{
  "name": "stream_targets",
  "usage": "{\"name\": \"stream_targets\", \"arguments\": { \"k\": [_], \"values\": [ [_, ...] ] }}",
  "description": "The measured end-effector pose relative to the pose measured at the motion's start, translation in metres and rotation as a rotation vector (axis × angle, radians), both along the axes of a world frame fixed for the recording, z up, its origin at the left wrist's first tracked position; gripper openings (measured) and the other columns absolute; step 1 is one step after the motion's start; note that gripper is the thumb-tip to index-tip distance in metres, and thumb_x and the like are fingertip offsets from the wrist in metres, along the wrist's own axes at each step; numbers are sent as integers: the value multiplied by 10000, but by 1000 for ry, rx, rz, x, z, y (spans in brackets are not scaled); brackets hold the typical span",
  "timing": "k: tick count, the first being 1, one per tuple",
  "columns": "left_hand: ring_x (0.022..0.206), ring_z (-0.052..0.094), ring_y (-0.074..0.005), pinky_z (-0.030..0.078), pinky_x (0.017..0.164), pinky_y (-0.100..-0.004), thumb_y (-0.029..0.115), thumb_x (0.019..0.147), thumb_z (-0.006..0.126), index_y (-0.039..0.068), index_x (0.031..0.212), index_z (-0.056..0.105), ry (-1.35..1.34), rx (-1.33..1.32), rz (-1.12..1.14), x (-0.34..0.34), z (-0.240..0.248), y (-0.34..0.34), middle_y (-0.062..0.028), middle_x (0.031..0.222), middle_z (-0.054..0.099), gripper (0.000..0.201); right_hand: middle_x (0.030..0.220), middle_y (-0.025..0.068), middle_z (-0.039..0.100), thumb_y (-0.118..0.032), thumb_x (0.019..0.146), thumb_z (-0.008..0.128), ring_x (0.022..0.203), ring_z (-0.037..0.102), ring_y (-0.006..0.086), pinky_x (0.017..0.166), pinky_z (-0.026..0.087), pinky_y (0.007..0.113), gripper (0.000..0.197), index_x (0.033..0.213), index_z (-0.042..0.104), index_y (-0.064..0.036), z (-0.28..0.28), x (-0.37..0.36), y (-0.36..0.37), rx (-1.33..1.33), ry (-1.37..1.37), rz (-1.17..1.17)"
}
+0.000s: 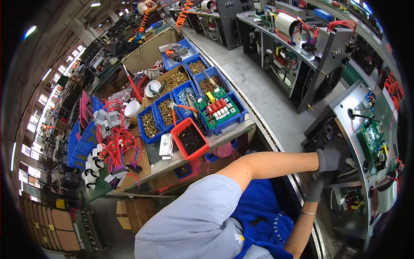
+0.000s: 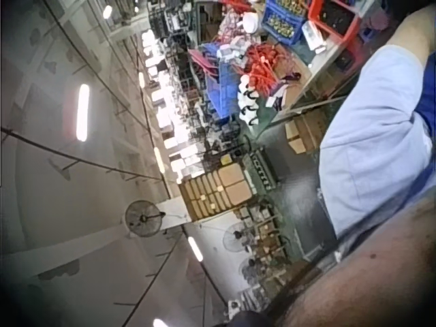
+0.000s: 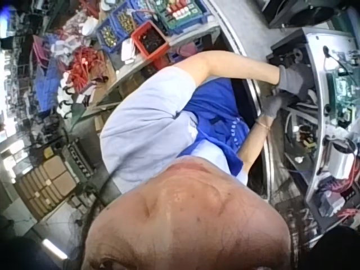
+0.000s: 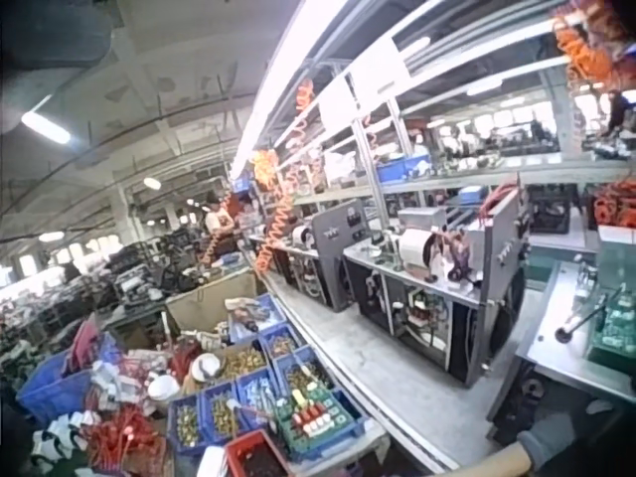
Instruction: Assemble and wire internal components of an electronic housing using a power screwdriver and manual wiring.
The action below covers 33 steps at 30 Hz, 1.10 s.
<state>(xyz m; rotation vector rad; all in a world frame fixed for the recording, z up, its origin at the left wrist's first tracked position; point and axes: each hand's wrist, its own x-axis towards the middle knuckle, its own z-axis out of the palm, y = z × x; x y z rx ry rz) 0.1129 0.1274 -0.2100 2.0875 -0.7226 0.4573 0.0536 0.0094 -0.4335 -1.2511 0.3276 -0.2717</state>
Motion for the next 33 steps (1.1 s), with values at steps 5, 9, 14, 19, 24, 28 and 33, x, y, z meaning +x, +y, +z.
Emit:
{"name": "stream_targets", "arguments": {
  "k": [5, 9, 14, 19, 24, 28, 33],
  "values": [
    [1227, 436, -426, 391, 1027, -422, 323, 596, 809, -38, 1332, 387, 96, -172, 52, -34, 1, 5, -299, 1325, 425, 921, 769, -77, 516, -417, 1003, 436, 675, 458, 39, 588, 312, 235, 419, 1272, 569, -125, 161, -66, 58, 32, 350, -126],
    [1284, 378, -435, 330, 1085, -436, 383, 659, 775, -65, 1379, 308, 205, -279, 288, -92, -35, 3, -318, 1360, 371, 968, 736, -53, 476, -403, 1010, 445, 627, 406, 30, 545, 280, 212, 430, 1258, 555, -69, 167, -138, 57, -190, 80, 77],
    [979, 615, -355, 452, 824, -512, 473, 789, 674, -70, 1016, 576, 527, -11, -148, -114, -21, 3, -262, 997, 624, 596, 757, 6, 473, -330, 1030, 434, 632, 388, 76, 540, 295, 209, 504, 1388, 421, 25, 163, -199, 47, -511, 127, 44],
    [510, 619, -196, 505, 442, -340, 286, 871, 662, -25, 821, 637, 1048, -503, -389, -107, -20, 4, -89, 591, 601, 317, 916, 77, 573, -263, 1043, 377, 705, 475, 126, 621, 413, 252, 470, 1392, 416, 50, 180, -211, 43, -767, -154, -120],
    [501, 623, -131, 490, 392, -258, 246, 901, 654, -23, 857, 642, 1177, -766, -422, -107, -25, -2, -67, 650, 622, 272, 1103, 132, 607, -359, 1042, 348, 853, 559, 180, 710, 458, 285, 523, 1373, 464, 29, 182, -184, 21, -906, -372, -191],
    [514, 627, -119, 508, 413, -242, 238, 913, 645, -18, 886, 631, 1062, -968, -305, -126, 0, 20, -57, 681, 630, 257, 1130, 169, 619, -356, 1050, 320, 862, 590, 189, 724, 480, 278, 529, 1271, 533, 74, 189, -157, 2, -641, -253, -341],
    [617, 536, -55, 464, 519, -265, 193, 863, 696, -15, 882, 647, 363, -651, -68, -102, -44, 17, -9, 664, 596, 214, 842, 23, 618, -433, 997, 438, 675, 513, 63, 571, 417, 205, 516, 1172, 648, 4, 180, -134, 16, -562, -170, -257]
  ]
}}
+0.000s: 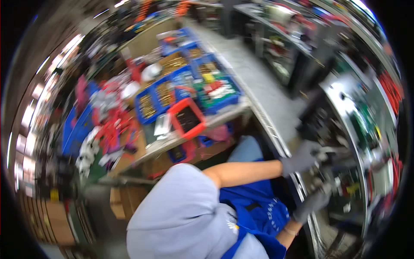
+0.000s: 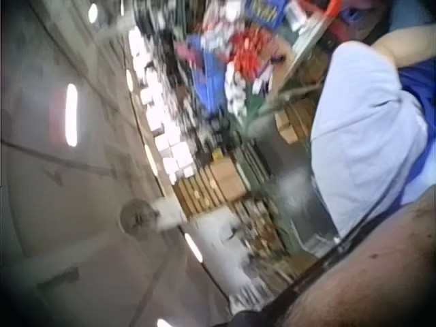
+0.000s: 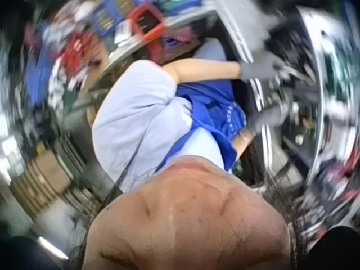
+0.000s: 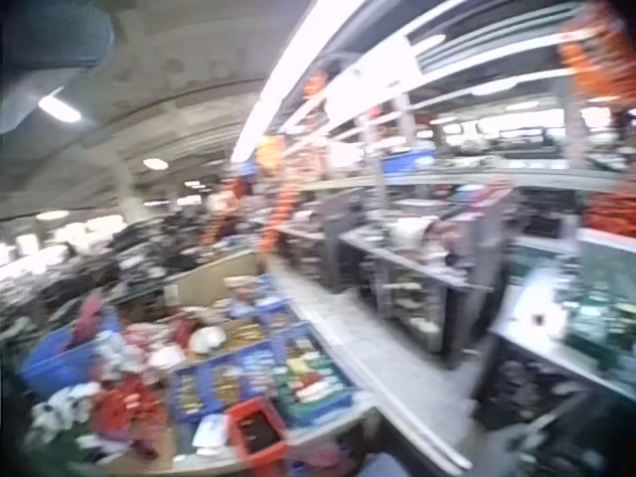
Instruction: Assemble and wire internal components of an electronic housing using a power screwdriver and manual wiring.
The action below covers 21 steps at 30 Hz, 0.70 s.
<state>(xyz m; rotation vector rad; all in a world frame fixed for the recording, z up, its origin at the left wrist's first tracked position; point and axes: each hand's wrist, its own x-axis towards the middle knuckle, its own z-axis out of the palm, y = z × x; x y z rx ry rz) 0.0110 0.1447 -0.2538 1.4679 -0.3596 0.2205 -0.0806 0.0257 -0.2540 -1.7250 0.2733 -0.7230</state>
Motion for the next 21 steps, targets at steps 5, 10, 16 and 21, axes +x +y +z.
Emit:
{"name": "stream_targets", "arguments": {
  "k": [5, 10, 16, 21],
  "values": [
    [665, 568, -109, 472, 577, -267, 30, 828, 590, 14, 1024, 667, 511, -81, -297, -13, 41, 33, -15, 812, 615, 211, 927, 143, 642, -104, 853, 550, 901, 598, 319, 800, 459, 433, 275, 1094, 640, -4, -58, -5, -6, -856, 110, 39],
    [554, 501, -59, 380, 494, -213, 265, 920, 619, -20, 992, 607, 377, 293, -168, 13, 13, 33, 10, 666, 553, 294, 815, 57, 650, -332, 988, 473, 706, 606, 114, 618, 510, 278, 361, 1147, 589, -30, -16, -6, 10, 468, 65, 323],
    [744, 536, -103, 397, 592, -219, 399, 966, 564, -2, 1136, 564, 450, 160, -450, -1, 10, 4, -37, 925, 571, 435, 877, 101, 684, -329, 971, 517, 770, 677, 195, 739, 534, 343, 348, 1179, 592, -60, 1, -128, -51, 85, 138, -9],
    [707, 558, -167, 429, 597, -242, 515, 968, 491, -60, 1145, 500, 324, 97, -477, -20, 13, -7, -116, 867, 551, 602, 945, 114, 672, -230, 942, 549, 899, 661, 217, 812, 520, 333, 224, 1069, 633, -66, 34, -305, -134, -446, 397, -928]
  ]
}}
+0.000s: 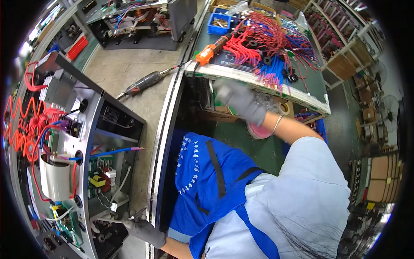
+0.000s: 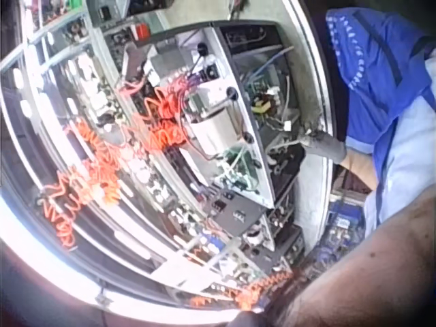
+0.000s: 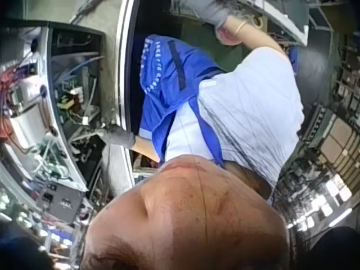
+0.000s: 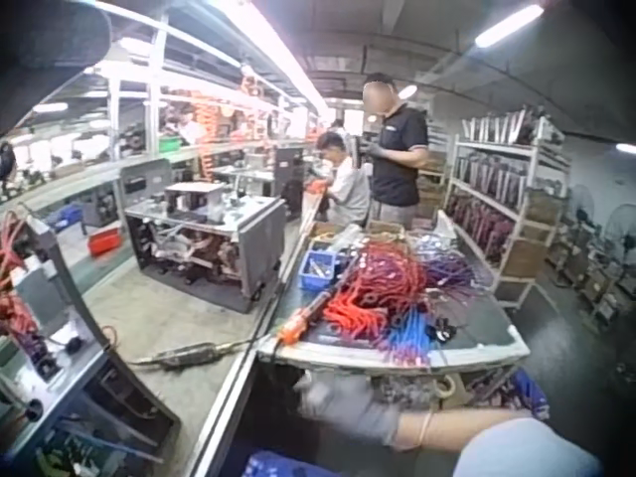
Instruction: Assemble and wire internal components of an electronic housing using a power screwdriver and manual wiring.
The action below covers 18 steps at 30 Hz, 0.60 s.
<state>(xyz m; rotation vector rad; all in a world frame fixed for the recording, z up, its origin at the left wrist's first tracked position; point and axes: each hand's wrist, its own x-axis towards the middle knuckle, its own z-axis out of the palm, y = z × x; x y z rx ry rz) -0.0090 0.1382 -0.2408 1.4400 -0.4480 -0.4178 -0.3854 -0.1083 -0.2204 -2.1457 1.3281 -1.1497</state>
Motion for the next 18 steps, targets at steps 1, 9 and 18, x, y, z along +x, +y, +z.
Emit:
{"name": "stream_targets", "arguments": {
  "k": [1, 9, 18],
  "values": [
    [748, 579, -159, 435, 596, -241, 473, 982, 484, -12, 1212, 487, 48, -21, -52, 13, -16, 16, -102, 948, 575, 537, 993, 108, 670, -200, 929, 573, 927, 647, 208, 817, 513, 332, 209, 1077, 630, -65, 6, -40, -12, 337, -263, -205],
    [755, 566, -115, 400, 601, -204, 508, 968, 491, -4, 1242, 491, 119, 32, -14, 4, -17, 25, -85, 1015, 587, 580, 1056, 189, 679, -409, 831, 637, 1010, 635, 354, 909, 469, 426, 438, 1103, 669, -67, -33, -301, -78, 287, 275, -1164],
    [762, 454, -85, 366, 609, -199, 574, 955, 461, -57, 1226, 506, 56, 54, -37, 7, -14, 53, -39, 926, 472, 688, 1055, 245, 667, -476, 856, 576, 1033, 643, 377, 865, 518, 440, 486, 1031, 712, -43, -26, -371, -118, 489, 257, -1190]
  ]
}}
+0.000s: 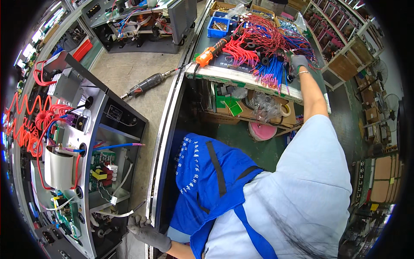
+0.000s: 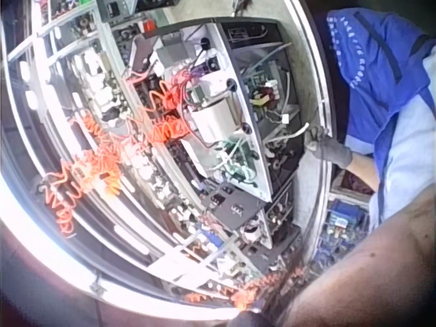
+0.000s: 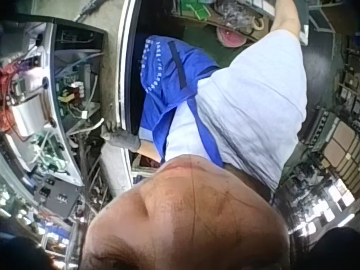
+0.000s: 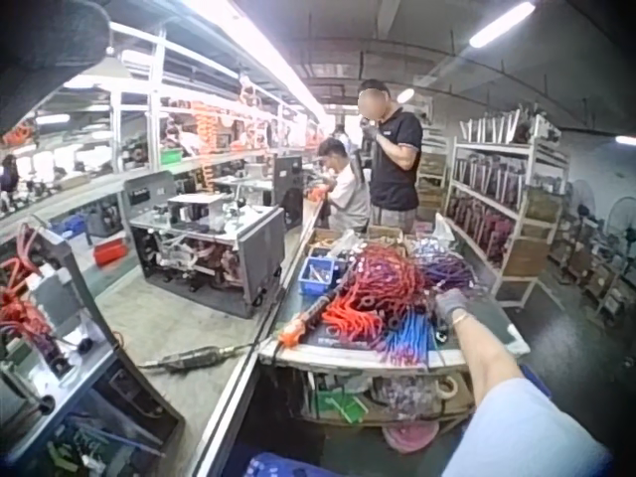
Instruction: Assemble and wire internal components of an electronic housing using a power screwdriver and manual wiring.
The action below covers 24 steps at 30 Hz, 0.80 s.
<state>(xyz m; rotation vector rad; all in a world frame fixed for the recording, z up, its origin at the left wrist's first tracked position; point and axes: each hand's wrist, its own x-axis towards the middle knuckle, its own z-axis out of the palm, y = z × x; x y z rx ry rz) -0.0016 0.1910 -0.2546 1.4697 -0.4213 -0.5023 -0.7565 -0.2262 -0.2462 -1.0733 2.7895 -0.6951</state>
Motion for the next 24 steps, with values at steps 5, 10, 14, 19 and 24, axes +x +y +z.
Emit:
{"name": "stream_targets", "arguments": {
  "k": [5, 10, 14, 19, 24],
  "values": [
    [779, 478, -85, 380, 622, -202, 587, 946, 468, -66, 1241, 496, 40, 18, 12, 4, -12, -4, -52, 949, 496, 718, 978, 223, 695, -449, 889, 555, 978, 669, 345, 854, 506, 421, 466, 1001, 709, -23, 68, -64, -7, -27, 443, -38],
    [805, 511, -98, 397, 640, -201, 590, 940, 480, -83, 1263, 480, -1, -8, -23, -6, -2, -1, -70, 985, 518, 747, 854, 131, 722, -325, 928, 577, 776, 682, 167, 712, 510, 319, 344, 905, 705, -6, 159, 17, -10, -1149, -102, 162],
    [807, 515, -107, 405, 636, -205, 604, 921, 506, -90, 1263, 475, 39, -17, -34, -6, -1, -10, -83, 988, 528, 775, 888, 68, 712, -233, 958, 576, 756, 659, 116, 716, 521, 263, 248, 1049, 684, -30, 208, 82, -19, -1360, 186, 545],
    [780, 516, -105, 410, 612, -187, 541, 936, 539, -44, 1181, 528, 5, -21, -157, -24, 6, 4, -85, 948, 544, 635, 933, 55, 661, -175, 1007, 489, 740, 642, 136, 685, 539, 255, 237, 1095, 632, -7, 210, 299, 19, -1302, -360, 1074],
    [720, 564, -112, 436, 584, -188, 235, 976, 530, -29, 1162, 565, -126, 49, -59, -55, 53, 1, -116, 967, 639, 325, 875, 49, 692, -111, 963, 543, 800, 649, 90, 718, 521, 243, 205, 1108, 647, -11, 173, 447, 93, -1082, -312, 1487]
  ]
}}
